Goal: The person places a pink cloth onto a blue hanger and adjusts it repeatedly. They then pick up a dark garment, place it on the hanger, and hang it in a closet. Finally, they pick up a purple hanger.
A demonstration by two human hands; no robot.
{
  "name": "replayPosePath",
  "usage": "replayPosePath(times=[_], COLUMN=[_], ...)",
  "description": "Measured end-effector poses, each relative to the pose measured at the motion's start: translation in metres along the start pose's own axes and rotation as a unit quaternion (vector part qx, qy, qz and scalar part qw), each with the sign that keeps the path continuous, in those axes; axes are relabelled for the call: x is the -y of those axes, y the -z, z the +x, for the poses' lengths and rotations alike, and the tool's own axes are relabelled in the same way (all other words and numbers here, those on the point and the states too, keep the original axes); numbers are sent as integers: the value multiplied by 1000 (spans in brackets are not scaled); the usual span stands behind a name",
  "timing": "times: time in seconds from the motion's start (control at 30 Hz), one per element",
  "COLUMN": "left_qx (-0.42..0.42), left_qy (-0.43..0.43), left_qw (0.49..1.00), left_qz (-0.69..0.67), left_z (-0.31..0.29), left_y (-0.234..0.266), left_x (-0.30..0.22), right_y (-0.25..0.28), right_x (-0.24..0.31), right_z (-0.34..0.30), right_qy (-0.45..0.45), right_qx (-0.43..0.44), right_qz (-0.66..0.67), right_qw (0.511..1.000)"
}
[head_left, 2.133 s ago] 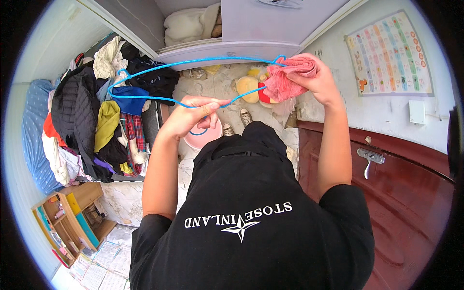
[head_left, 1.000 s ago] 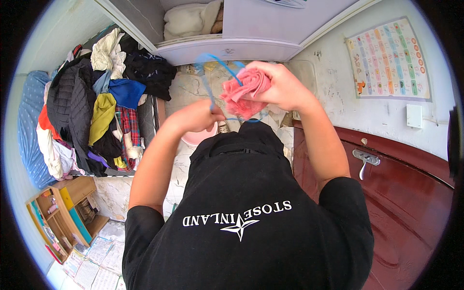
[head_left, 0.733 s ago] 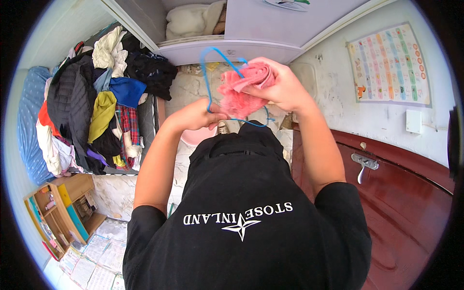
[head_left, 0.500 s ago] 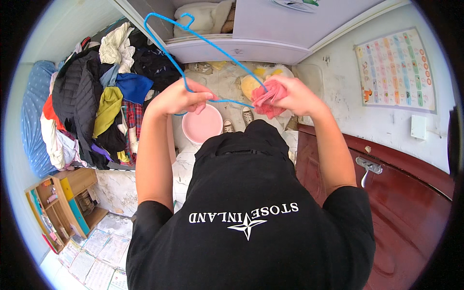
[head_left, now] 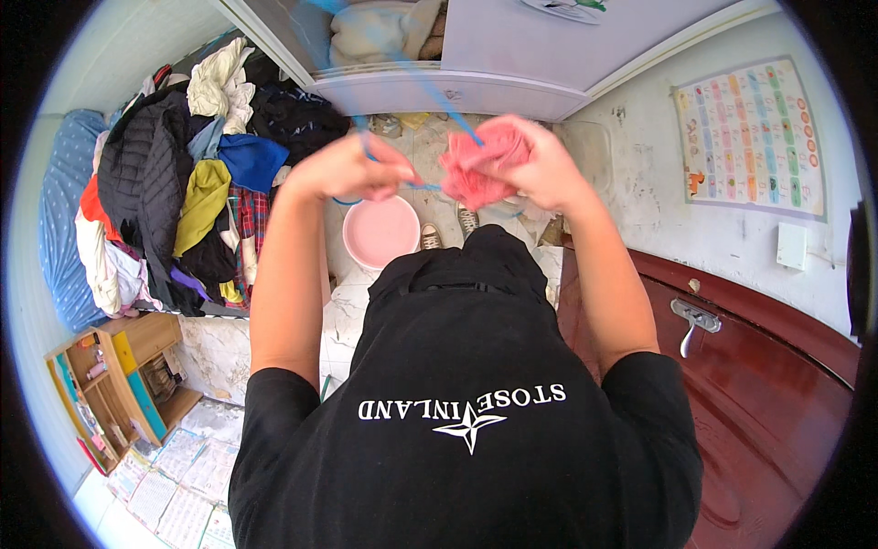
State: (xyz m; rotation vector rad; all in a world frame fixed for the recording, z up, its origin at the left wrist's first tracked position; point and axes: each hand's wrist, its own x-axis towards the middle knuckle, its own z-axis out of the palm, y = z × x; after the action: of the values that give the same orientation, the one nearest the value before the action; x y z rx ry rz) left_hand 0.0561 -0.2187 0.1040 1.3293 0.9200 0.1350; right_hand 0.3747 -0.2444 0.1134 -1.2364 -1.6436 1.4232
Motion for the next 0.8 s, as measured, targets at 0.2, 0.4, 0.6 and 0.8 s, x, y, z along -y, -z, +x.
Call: replayPosePath(times=[0.2, 0.4, 0.6, 0.8], left_qx=[-13, 92, 233, 102], left_qy=[40, 145, 138, -121], left_qw=[998, 926, 961, 978], left_qz=[55, 337, 53, -137], left_z=[-1, 48, 30, -33], left_y=[9, -19, -15, 69], left_x=[-12, 29, 12, 0], right_y=[8, -21, -20, 20], right_x=[-48, 2, -2, 1], right_z=[-14, 15, 22, 19], right_qy=[-43, 26, 29, 119], right_qx=[47, -62, -75, -88], right_qz=[-78, 84, 259, 428], right_qw=[995, 994, 962, 892])
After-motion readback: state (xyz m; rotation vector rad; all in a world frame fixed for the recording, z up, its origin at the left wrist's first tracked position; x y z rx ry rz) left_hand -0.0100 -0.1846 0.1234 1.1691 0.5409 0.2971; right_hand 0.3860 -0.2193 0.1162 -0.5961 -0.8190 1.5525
